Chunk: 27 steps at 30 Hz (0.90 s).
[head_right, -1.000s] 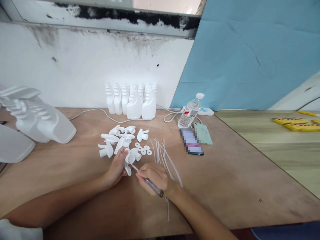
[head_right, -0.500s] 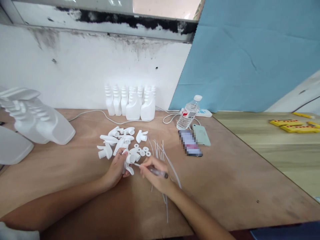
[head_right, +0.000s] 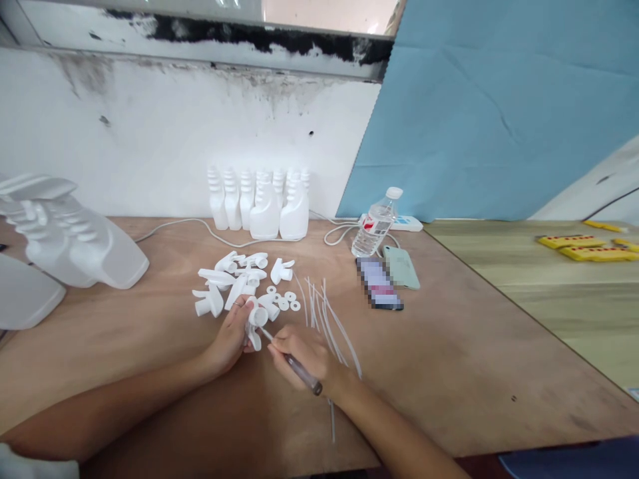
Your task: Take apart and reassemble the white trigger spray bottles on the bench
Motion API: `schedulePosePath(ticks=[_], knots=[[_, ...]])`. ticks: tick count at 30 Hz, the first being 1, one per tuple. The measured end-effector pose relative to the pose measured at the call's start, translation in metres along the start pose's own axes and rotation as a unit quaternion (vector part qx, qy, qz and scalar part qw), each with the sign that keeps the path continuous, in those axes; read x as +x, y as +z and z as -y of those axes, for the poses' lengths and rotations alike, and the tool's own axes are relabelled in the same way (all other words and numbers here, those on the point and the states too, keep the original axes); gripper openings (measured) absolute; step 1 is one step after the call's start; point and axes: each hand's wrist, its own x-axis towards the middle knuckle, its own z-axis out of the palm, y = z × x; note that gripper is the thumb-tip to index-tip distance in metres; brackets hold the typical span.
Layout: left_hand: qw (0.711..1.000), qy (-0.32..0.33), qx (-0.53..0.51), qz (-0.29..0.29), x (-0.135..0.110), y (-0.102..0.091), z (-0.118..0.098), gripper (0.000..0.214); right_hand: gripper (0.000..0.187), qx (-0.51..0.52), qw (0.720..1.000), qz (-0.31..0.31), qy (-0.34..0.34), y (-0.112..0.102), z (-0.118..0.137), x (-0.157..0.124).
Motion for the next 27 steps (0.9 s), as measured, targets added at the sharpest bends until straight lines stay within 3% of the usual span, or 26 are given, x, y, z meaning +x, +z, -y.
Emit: schedulePosePath(ticks=[3, 6, 9, 12, 15, 21, 27], knots=[[1.000, 0.007, -0.010, 0.008, 0.000, 0.000, 0.000, 0.039, 0.019, -0.023, 1.000, 0.006, -0.016, -0.001, -0.003, 0.000], [1.000, 0.001, -0.004, 0.016, -0.001, 0.000, 0.001, 0.038, 0.010, 0.048, 0.993, -0.017, 0.102, -0.006, -0.005, -0.003], [1.000, -0.015, 0.008, 0.026, -0.002, 0.000, 0.000, 0.037, 0.012, 0.208, 0.950, -0.046, 0.229, -0.012, -0.007, -0.006], [0.999, -0.034, 0.011, 0.028, -0.002, -0.001, -0.001, 0.037, 0.016, 0.297, 0.915, -0.025, 0.273, -0.017, -0.011, -0.006], [0.999, -0.038, 0.007, 0.033, -0.002, -0.001, 0.000, 0.038, 0.019, 0.276, 0.925, 0.030, 0.258, -0.021, -0.011, -0.001], [0.997, -0.011, 0.022, 0.073, -0.001, -0.001, 0.004, 0.040, 0.020, 0.256, 0.941, 0.065, 0.211, -0.023, -0.009, 0.004], [0.999, -0.018, 0.006, 0.044, 0.003, -0.004, 0.008, 0.035, 0.014, 0.147, 0.973, 0.158, 0.076, -0.028, -0.006, 0.013]])
